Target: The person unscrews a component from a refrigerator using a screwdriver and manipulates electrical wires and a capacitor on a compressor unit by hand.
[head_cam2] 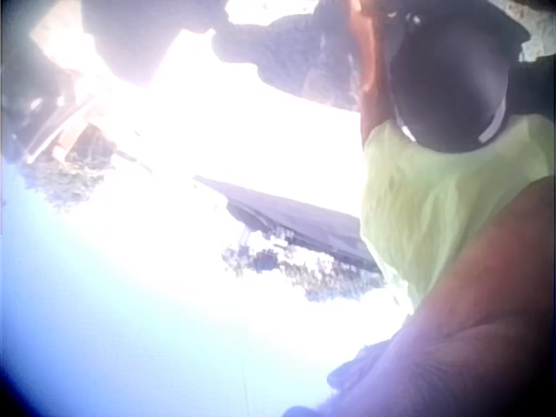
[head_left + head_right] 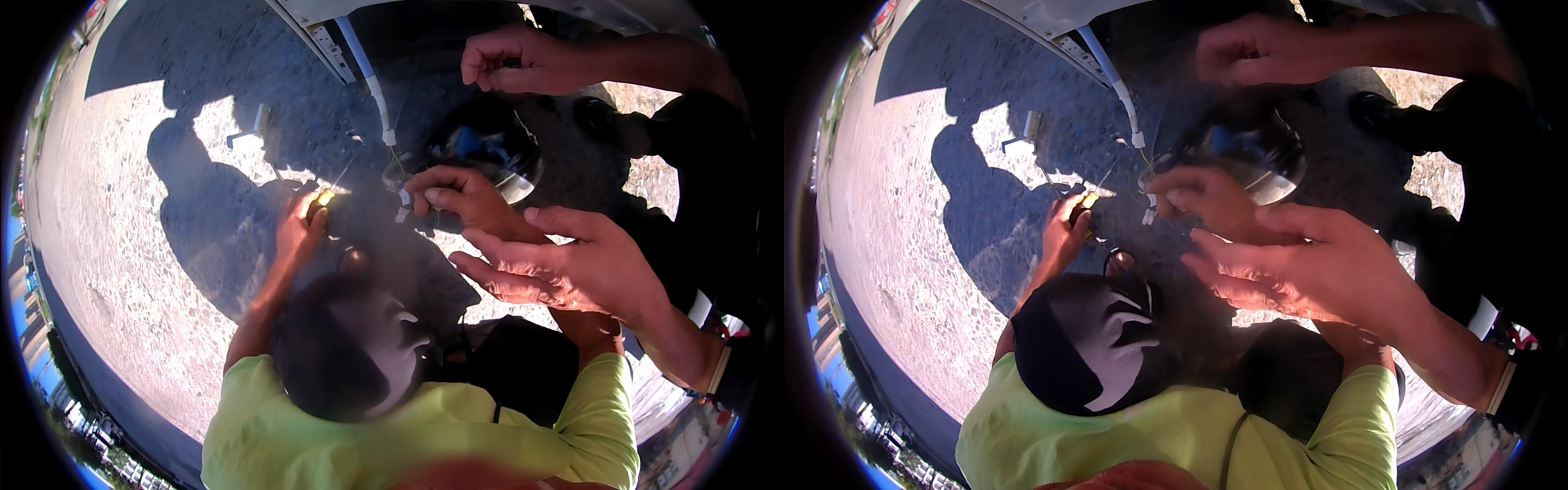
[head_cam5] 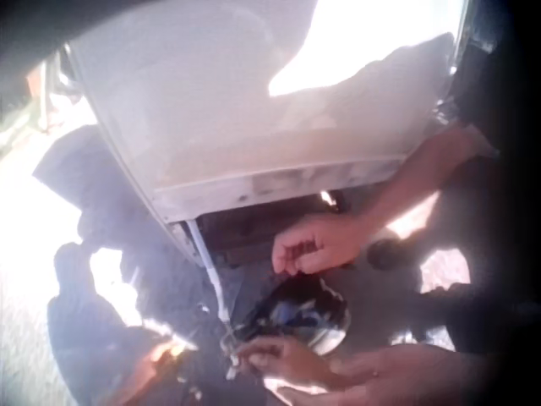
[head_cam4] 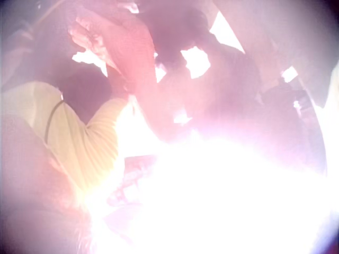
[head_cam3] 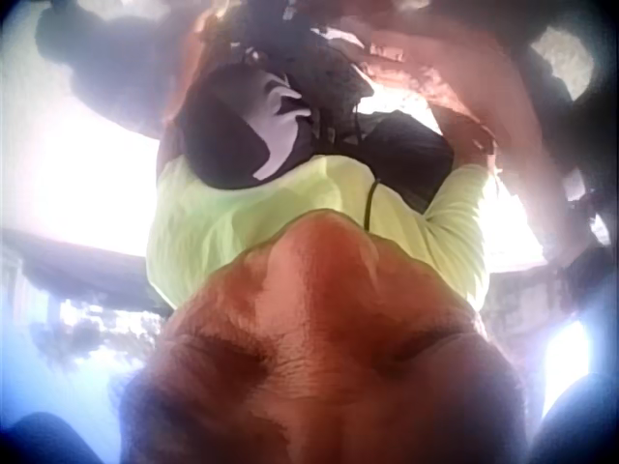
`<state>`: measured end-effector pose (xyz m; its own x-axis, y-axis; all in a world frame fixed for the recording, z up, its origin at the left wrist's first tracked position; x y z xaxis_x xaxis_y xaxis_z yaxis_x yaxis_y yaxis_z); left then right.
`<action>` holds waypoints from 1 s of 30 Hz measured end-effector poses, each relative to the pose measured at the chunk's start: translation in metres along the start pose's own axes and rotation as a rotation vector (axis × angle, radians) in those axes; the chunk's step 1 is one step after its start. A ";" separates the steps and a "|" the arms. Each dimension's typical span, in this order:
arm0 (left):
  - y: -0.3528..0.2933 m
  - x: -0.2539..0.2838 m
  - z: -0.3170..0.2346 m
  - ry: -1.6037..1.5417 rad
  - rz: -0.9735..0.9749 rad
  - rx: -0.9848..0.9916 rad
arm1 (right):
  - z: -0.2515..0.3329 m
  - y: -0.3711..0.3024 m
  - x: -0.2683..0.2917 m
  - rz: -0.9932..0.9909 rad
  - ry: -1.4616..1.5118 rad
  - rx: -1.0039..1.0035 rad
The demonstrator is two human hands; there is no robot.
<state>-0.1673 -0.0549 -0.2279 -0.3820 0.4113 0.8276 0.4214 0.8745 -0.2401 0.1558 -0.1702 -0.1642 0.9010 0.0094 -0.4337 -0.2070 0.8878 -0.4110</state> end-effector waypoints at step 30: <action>0.049 -0.027 -0.135 -0.761 0.451 -0.084 | 0.012 0.030 -0.019 -0.264 -0.453 0.164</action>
<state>-0.0252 -0.0581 -0.1933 -0.5959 0.7975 0.0943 0.7115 0.5788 -0.3984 0.1370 -0.1385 -0.1586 0.9958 -0.0583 0.0711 0.0777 0.9467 -0.3126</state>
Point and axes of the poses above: each hand's wrist, its own y-axis towards the middle knuckle, its own x-axis out of the back of the hand, z = x × y, the point moved 3 cm from there along y, towards the middle knuckle, and after that the axes turned 3 degrees about x, right-handed, at the moved point
